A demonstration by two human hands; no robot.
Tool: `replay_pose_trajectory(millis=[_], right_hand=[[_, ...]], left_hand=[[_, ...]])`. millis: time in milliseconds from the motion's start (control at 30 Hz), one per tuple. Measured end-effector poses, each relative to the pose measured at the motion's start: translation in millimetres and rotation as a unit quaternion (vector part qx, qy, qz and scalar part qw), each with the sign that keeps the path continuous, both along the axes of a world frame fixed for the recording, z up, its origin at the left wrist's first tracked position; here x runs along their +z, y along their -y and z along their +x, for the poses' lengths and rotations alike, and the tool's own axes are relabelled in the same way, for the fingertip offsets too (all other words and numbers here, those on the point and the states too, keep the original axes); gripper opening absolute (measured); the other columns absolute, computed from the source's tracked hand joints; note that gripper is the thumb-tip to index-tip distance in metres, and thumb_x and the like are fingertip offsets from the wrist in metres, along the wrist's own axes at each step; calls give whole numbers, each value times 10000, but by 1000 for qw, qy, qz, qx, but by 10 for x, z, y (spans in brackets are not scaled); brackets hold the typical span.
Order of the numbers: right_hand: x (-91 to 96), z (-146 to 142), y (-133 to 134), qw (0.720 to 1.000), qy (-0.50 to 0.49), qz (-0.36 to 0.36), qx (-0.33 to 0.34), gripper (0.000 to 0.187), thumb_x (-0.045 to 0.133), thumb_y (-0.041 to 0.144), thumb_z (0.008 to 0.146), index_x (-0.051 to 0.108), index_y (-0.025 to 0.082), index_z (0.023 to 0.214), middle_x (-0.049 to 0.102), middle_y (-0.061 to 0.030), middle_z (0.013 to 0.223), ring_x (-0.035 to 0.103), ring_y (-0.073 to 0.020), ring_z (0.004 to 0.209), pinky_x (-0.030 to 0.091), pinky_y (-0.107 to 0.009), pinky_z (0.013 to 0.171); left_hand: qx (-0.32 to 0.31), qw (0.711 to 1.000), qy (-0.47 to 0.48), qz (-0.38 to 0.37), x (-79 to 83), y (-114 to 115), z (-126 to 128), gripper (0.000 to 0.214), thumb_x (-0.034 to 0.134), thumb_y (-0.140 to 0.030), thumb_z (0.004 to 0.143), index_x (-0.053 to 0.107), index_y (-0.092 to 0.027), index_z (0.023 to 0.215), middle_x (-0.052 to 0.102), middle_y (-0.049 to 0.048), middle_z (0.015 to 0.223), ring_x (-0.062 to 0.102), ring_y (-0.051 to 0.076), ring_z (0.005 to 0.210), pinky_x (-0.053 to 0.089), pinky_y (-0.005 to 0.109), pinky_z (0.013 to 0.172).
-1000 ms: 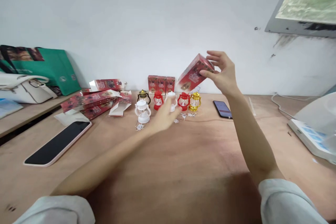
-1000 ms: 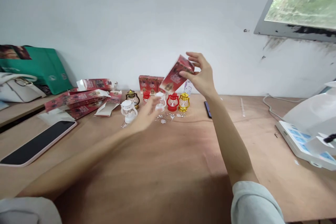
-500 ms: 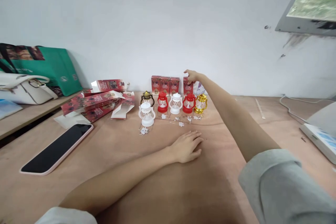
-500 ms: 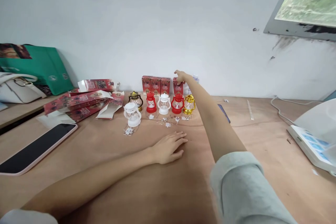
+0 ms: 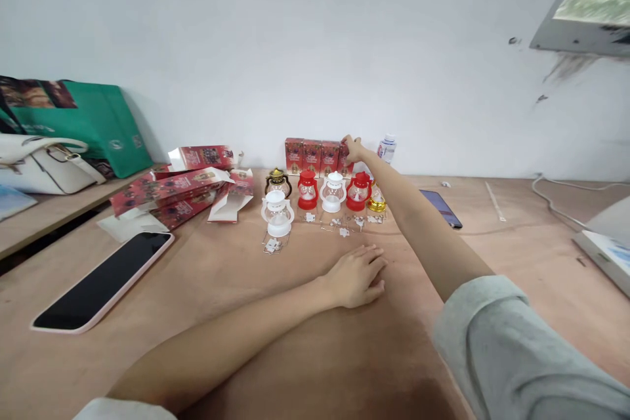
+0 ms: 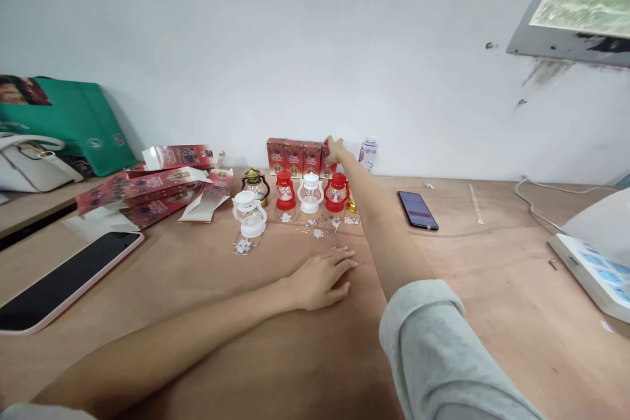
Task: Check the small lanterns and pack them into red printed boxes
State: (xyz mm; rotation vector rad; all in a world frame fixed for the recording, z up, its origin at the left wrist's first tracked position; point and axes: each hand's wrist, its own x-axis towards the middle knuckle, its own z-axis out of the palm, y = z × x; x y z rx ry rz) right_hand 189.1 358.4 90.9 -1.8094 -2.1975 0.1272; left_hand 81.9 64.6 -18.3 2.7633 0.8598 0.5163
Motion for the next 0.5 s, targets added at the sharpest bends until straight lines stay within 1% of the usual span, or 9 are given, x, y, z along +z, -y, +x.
replay_pose_trajectory(millis=[33,100,167,233,267,333,400,433,500], right_hand=[[-7,-18,23,1000,9,-2,-1,425,598,341,900,503,175,1280,537,-108,1288,599,-228,1063,528,-435,875],[-17,-69,71,1000,26,-4,-4,651,703,344,816,407,171,1370,419,-180,1400,573,-280,1130,498,-447,919],[-6,-129,116,999,42,-9,-12,946,825,353,672,302,148,1434,250,-277,1478,518,-373,1206,450,-489,968],[54,-188,154,998,56,-13,-23,1106,875,374,576,252,130,1457,125,-331,1504,439,-463,1260,404,-569,988],[107,-217,168,998,62,-13,-27,1118,871,383,574,242,130,1462,85,-336,1514,396,-495,1281,386,-610,984],[246,-281,186,997,69,-3,-24,1064,833,358,628,224,138,1472,35,-313,1539,298,-524,1326,356,-656,979],[391,-362,190,998,68,15,2,913,740,313,735,229,137,1470,49,-270,1558,202,-490,1379,321,-631,1019],[446,-411,188,998,65,13,21,814,694,299,777,275,126,1453,119,-257,1552,203,-457,1390,319,-596,1038],[498,-514,183,996,59,-26,59,620,685,283,782,470,96,1333,387,-248,1436,358,-407,1326,382,-521,1010]], left_hand=[[1,1000,1,1,4,3,0,352,509,-261,863,563,-106,1175,505,178,1399,442,293,1338,373,447,1119],[1,1000,-1,3,16,11,2,349,505,-251,865,567,-95,1171,506,185,1395,446,294,1335,370,449,1122],[-2,1000,-8,7,28,15,5,357,504,-249,868,566,-85,1179,509,186,1393,445,296,1335,367,441,1126],[-4,1000,-13,11,35,15,12,364,502,-253,871,561,-82,1187,508,185,1393,442,297,1337,367,437,1126],[-4,1000,-15,12,37,14,16,365,499,-254,873,559,-80,1188,506,189,1394,440,298,1337,369,437,1126],[-4,1000,-16,10,40,10,29,366,494,-252,874,557,-72,1186,500,202,1394,439,303,1337,373,438,1123],[-6,1000,-17,7,44,8,43,362,492,-244,872,555,-67,1181,501,212,1388,439,305,1336,379,437,1119],[-7,1000,-17,6,47,7,50,358,491,-241,871,555,-69,1179,502,213,1386,441,304,1335,381,436,1117],[-6,1000,-18,5,53,10,60,348,488,-236,874,554,-77,1176,502,210,1387,442,297,1335,382,436,1117]])
